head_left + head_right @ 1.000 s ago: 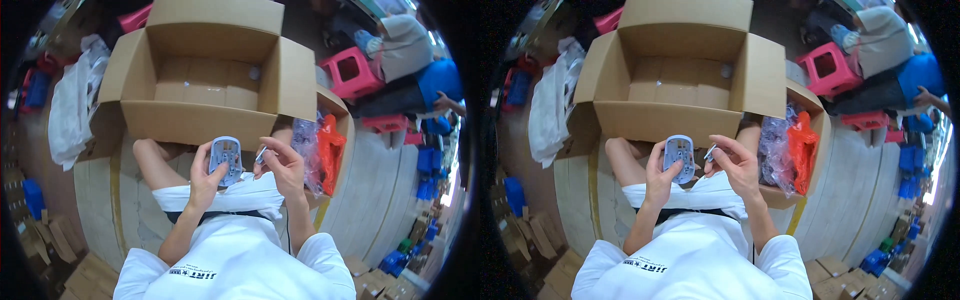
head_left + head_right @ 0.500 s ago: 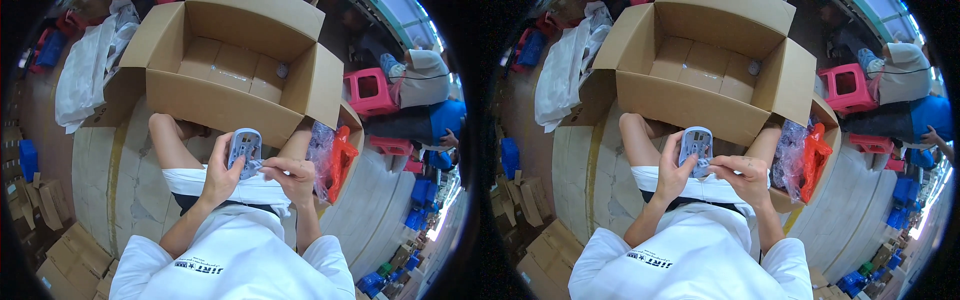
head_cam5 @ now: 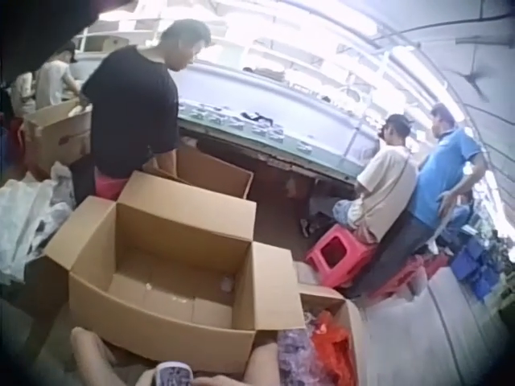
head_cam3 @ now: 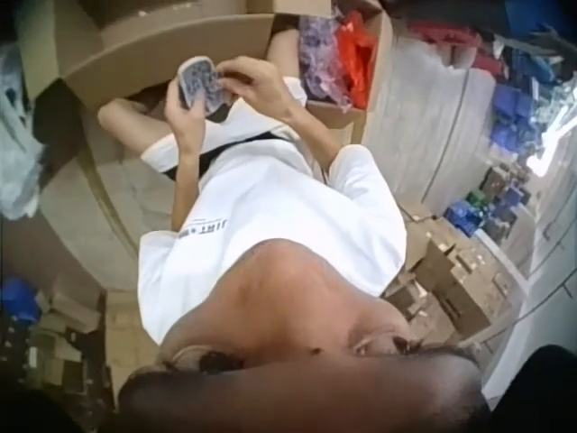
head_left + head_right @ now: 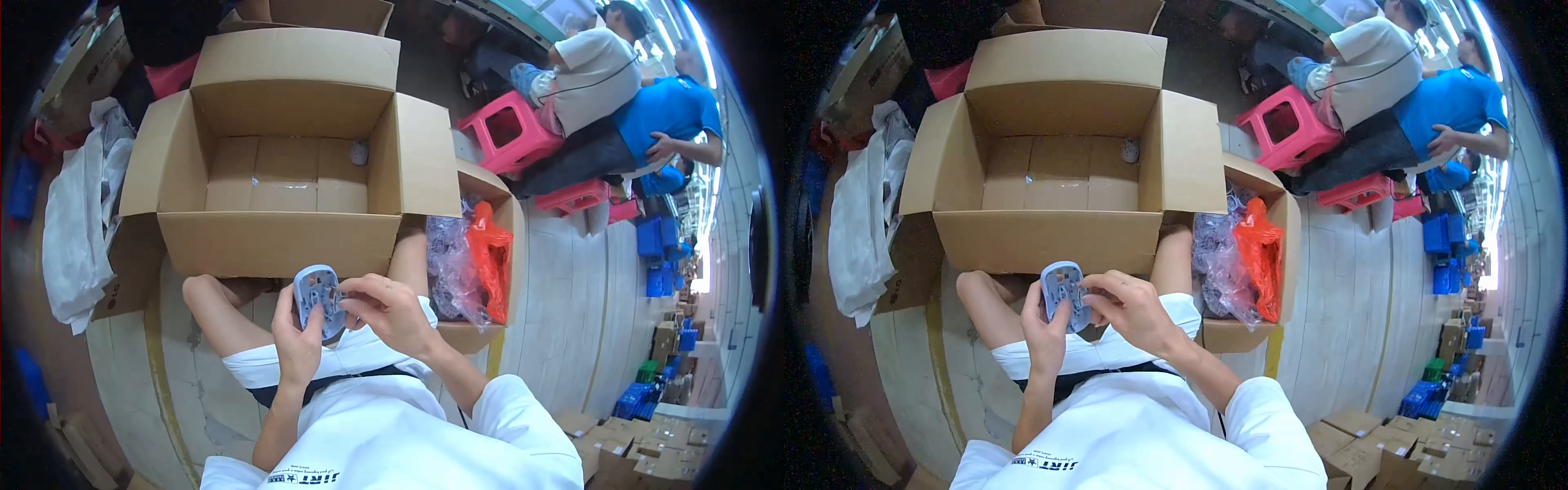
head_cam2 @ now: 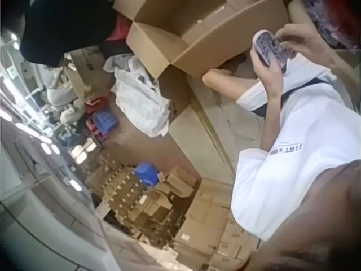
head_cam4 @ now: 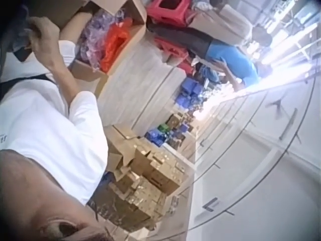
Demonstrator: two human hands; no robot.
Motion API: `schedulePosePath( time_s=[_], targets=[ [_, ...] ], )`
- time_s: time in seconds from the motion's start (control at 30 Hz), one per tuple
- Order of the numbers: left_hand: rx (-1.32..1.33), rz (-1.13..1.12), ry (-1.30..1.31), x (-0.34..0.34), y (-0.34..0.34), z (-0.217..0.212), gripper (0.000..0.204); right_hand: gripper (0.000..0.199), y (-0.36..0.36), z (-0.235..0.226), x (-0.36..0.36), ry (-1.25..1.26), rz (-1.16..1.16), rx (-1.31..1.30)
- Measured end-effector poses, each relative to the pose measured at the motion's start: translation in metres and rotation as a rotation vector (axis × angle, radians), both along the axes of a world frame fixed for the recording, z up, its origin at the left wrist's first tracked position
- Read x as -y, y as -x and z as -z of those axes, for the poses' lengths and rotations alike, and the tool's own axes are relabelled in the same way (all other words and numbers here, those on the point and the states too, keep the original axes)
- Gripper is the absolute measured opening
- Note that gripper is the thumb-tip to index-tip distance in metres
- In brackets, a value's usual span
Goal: The person packages computer mice into a cardboard box by hand.
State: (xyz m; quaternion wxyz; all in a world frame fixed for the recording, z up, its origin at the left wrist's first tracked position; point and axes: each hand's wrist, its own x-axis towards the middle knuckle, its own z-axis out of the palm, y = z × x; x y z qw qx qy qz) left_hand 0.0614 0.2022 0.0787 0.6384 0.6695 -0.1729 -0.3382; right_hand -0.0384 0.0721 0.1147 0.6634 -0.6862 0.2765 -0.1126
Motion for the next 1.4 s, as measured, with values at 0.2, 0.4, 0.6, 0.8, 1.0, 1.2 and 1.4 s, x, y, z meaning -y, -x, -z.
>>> schedulePosePath(
  time_s=[0.2, 0.4, 0.6, 0.8, 1.0, 1.2, 1.4],
  targets=[
    [0.089, -0.046, -0.011, 0.012, 0.001, 0.002, 0.036, 0.021, -0.003, -0.003, -0.003, 0.004, 0.223, 0.060],
    [-0.072, -0.012, 0.032, 0.022, 0.007, -0.004, 0.038, 0.010, 0.006, 0.010, 0.009, 0.253, 0.232, 0.021],
    [-0.027, 0.015, 0.022, 0.026, 0.012, -0.001, 0.038, 0.005, 0.004, -0.003, 0.002, 0.107, 0.299, -0.064],
    [0.015, 0.029, -0.041, 0.032, 0.017, -0.006, 0.038, 0.005, 0.004, 0.004, 0.006, 0.178, 0.187, -0.164],
    [0.006, 0.020, -0.049, 0.031, 0.014, -0.005, 0.037, 0.011, 0.005, 0.011, 0.011, 0.026, 0.198, -0.117],
    [-0.057, -0.001, 0.004, 0.031, 0.012, -0.001, 0.034, 0.013, 0.009, 0.019, 0.019, -0.307, 0.176, -0.034],
    [0.024, -0.013, 0.005, 0.031, 0.013, 0.001, 0.034, 0.014, 0.009, 0.023, 0.014, -0.401, 0.184, -0.022]
  ],
)
